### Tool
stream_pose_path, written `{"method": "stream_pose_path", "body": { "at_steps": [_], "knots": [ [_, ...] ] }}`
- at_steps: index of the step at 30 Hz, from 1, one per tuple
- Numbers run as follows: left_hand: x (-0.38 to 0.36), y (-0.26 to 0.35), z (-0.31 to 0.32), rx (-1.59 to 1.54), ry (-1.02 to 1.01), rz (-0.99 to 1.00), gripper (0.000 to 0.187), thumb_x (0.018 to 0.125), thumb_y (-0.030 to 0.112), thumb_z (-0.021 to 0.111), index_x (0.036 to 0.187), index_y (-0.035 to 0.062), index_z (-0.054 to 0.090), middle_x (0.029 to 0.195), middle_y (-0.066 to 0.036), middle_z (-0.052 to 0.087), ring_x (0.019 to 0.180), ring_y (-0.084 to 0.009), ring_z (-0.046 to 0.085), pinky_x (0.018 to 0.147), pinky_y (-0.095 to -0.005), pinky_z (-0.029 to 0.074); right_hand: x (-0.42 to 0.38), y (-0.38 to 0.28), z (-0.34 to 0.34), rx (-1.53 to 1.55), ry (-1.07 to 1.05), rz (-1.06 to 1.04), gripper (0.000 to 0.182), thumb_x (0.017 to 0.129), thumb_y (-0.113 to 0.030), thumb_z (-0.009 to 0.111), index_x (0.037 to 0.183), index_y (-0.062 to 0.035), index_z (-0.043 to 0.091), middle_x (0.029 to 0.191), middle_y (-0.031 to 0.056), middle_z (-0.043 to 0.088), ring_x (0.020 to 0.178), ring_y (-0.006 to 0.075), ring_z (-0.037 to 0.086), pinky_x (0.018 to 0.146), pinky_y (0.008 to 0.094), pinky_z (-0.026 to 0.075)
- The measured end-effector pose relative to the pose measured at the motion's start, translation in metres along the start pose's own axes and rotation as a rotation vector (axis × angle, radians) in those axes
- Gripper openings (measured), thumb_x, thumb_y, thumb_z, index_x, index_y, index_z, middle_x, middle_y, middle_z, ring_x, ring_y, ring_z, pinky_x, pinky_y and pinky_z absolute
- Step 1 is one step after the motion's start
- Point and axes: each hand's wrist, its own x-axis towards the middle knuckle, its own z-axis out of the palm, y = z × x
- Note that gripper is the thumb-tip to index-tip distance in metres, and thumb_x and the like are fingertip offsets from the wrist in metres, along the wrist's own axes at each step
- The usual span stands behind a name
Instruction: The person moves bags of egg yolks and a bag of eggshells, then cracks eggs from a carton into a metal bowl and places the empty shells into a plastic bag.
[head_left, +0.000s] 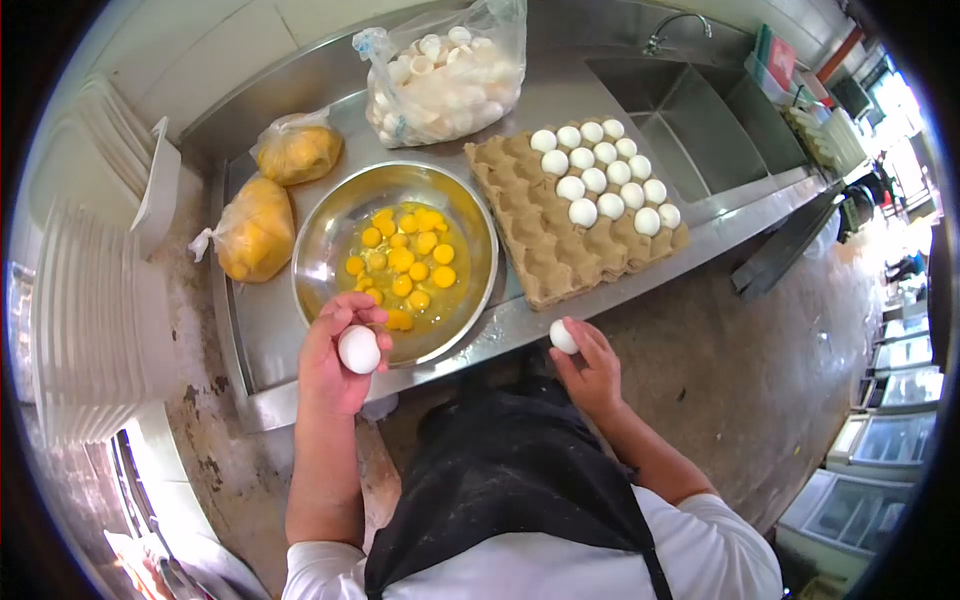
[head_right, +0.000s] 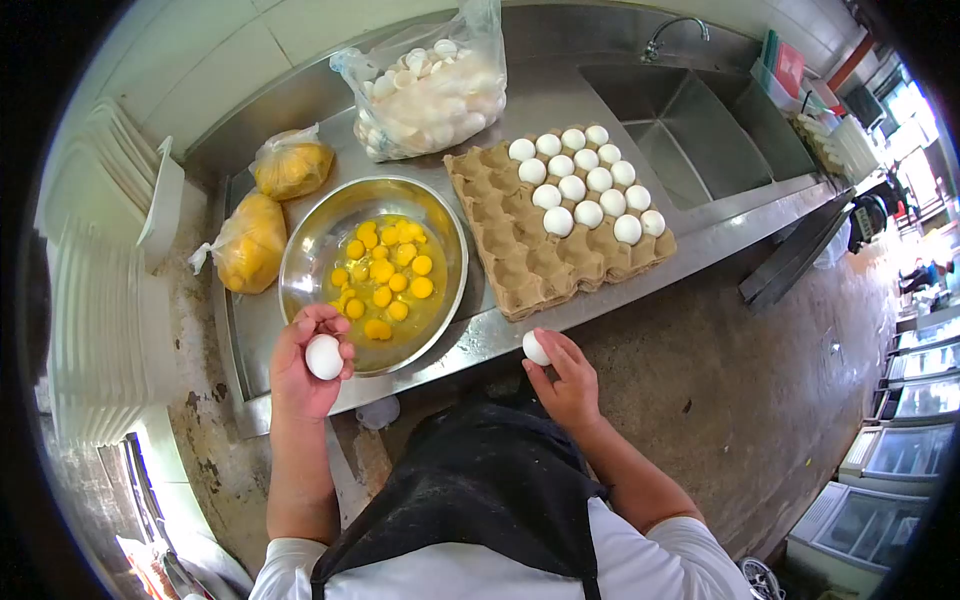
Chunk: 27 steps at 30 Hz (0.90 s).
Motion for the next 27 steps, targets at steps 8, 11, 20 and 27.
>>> {"method": "stream_pose_path", "body": {
  "at_steps": [8,11,20,27],
  "knots": [
    [-0.013,-0.060,0.010,0.350,-0.243,-0.313,0.027,0.086,0.014,0.061,0.108,-0.0011,0.059,0.086,-0.011,0.066,0.064,-0.0178,0.065,0.054,-0.0261,0.052,0.004,0.006,0.021,-0.269,-0.011,-0.173,0.039,0.078,-0.013,0.075,0.115,-0.0057,0.065,0.111,0.0154,0.065,0.099,0.0332,0.064,0.086,0.0385,0.051],
    [-0.020,-0.064,0.017,0.409,-0.359,-0.405,0.026,0.091,0.016,0.061,0.112,0.0004,0.059,0.090,-0.008,0.065,0.071,-0.0134,0.064,0.064,-0.0242,0.050,0.009,0.005,0.022,-0.244,-0.012,-0.170,0.040,0.078,-0.013,0.075,0.116,-0.0054,0.064,0.110,0.0160,0.065,0.099,0.0332,0.064,0.086,0.0386,0.051],
    [-0.007,-0.033,0.019,0.887,-0.324,0.060,0.044,0.081,0.015,0.076,0.121,0.0050,0.063,0.094,0.000,0.064,0.079,-0.0077,0.057,0.072,-0.0227,0.046,0.036,-0.068,0.036,0.759,-0.263,0.528,0.039,0.099,-0.029,0.049,0.128,-0.0029,0.052,0.095,0.0109,0.065,0.076,0.0175,0.062,0.064,0.0291,0.050],
    [0.014,-0.022,0.015,1.042,-0.196,0.434,0.037,0.075,0.015,0.078,0.109,0.0040,0.068,0.097,-0.009,0.068,0.088,-0.0180,0.065,0.079,-0.0298,0.050,0.076,-0.106,0.072,1.006,-0.539,0.780,0.050,0.102,-0.048,0.032,0.120,-0.0070,0.056,0.083,0.0040,0.060,0.063,0.0118,0.056,0.055,0.0237,0.043]
  ]
}}
